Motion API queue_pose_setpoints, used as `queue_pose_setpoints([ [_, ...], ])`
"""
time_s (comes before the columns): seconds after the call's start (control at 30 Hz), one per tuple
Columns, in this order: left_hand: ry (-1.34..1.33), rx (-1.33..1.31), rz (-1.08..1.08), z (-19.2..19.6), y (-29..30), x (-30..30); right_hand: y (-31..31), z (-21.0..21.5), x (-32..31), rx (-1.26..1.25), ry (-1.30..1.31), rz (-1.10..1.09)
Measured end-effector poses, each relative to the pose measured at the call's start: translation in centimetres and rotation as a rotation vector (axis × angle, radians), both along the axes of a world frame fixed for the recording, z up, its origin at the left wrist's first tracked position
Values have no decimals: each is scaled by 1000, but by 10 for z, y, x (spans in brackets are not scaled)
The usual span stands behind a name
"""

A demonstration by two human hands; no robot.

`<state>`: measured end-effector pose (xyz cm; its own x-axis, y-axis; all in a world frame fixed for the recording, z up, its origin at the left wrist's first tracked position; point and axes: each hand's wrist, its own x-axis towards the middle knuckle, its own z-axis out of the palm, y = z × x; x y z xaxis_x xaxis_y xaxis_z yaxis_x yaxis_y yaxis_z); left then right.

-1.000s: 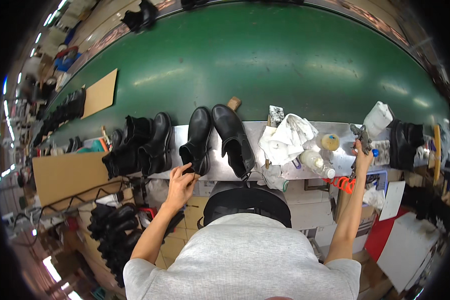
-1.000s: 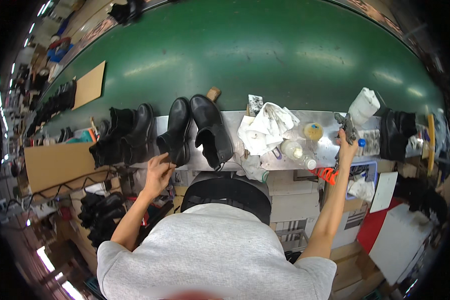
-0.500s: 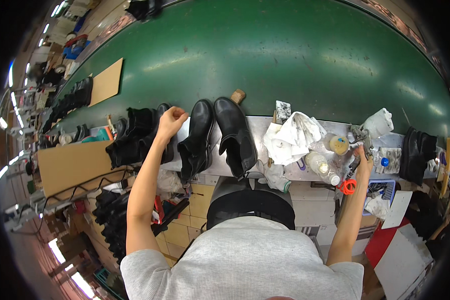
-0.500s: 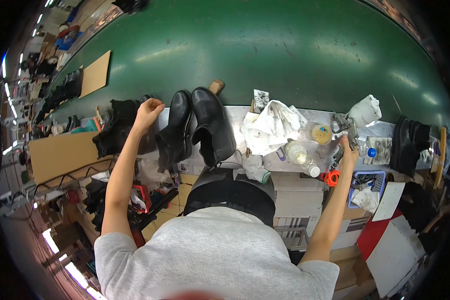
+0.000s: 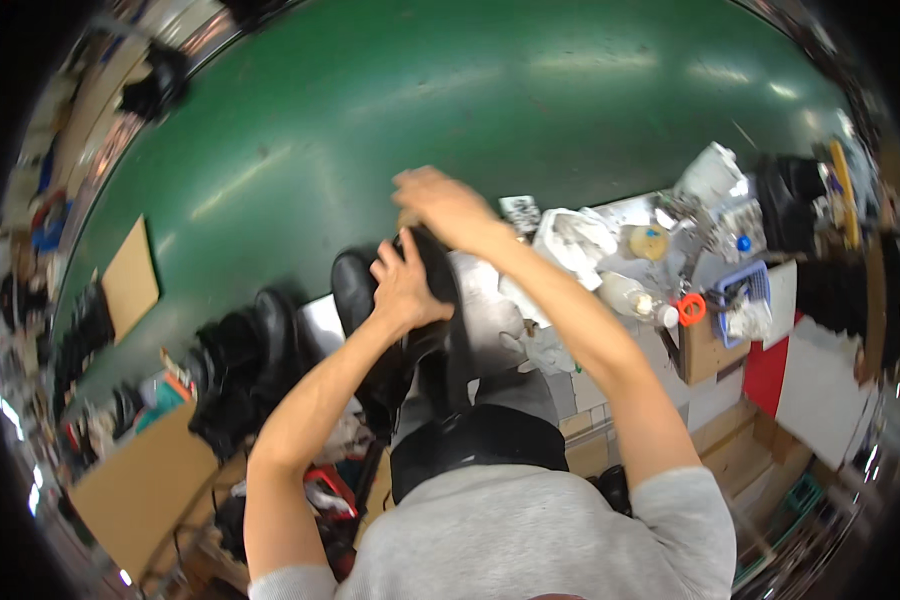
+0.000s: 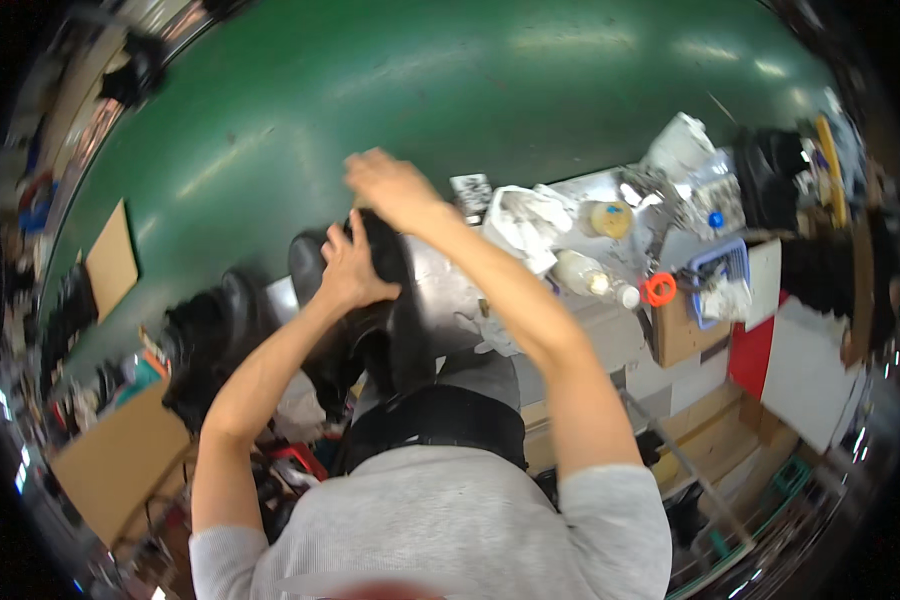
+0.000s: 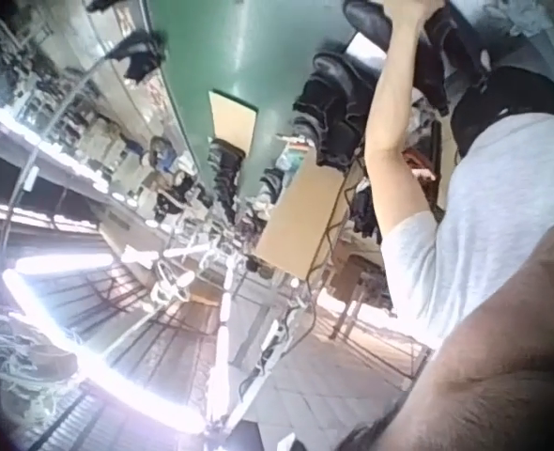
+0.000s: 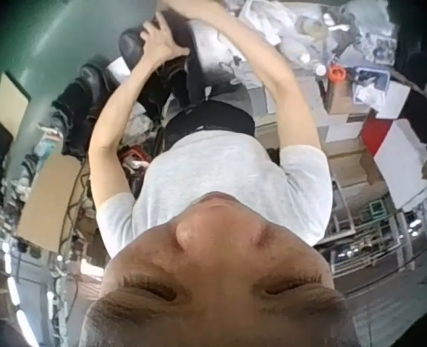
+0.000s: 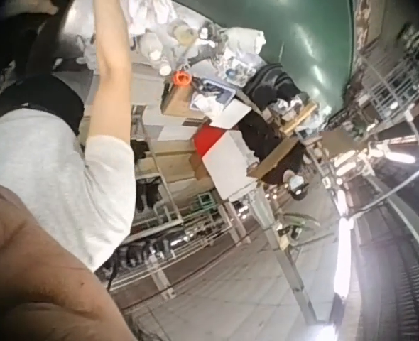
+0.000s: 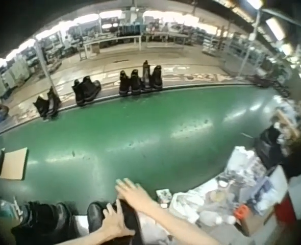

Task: Cleaning and inspecting black leather boots on a factory production line.

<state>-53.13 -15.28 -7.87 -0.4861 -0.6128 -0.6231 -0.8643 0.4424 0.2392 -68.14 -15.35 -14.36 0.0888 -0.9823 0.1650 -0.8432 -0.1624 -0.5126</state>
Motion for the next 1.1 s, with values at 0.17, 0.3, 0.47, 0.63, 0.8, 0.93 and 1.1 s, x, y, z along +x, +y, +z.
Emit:
queue_pose_setpoints([
  [0.17,-73,85,-37,8,-4,7,-23,-31,9,285,198,33],
  [0.3,65,-8,-52,-13,-1,16,52,20,22,154,-210,-668],
  [0.47,30,73,130,-20,2,14,133,39,41,220,-470,-829],
  [0.63,-67,50,294,-27,8,14,141,91,24,-20,38,-1023],
  [0.8,11,18,226,-32,15,5,158,67,-35,67,-48,-974],
  [0.93,17,9,227,-42,10,17,194,154,-2,-93,-773,-905],
  [1.1,41,-3,209,-44,4,22,301,203,21,334,-616,-741],
])
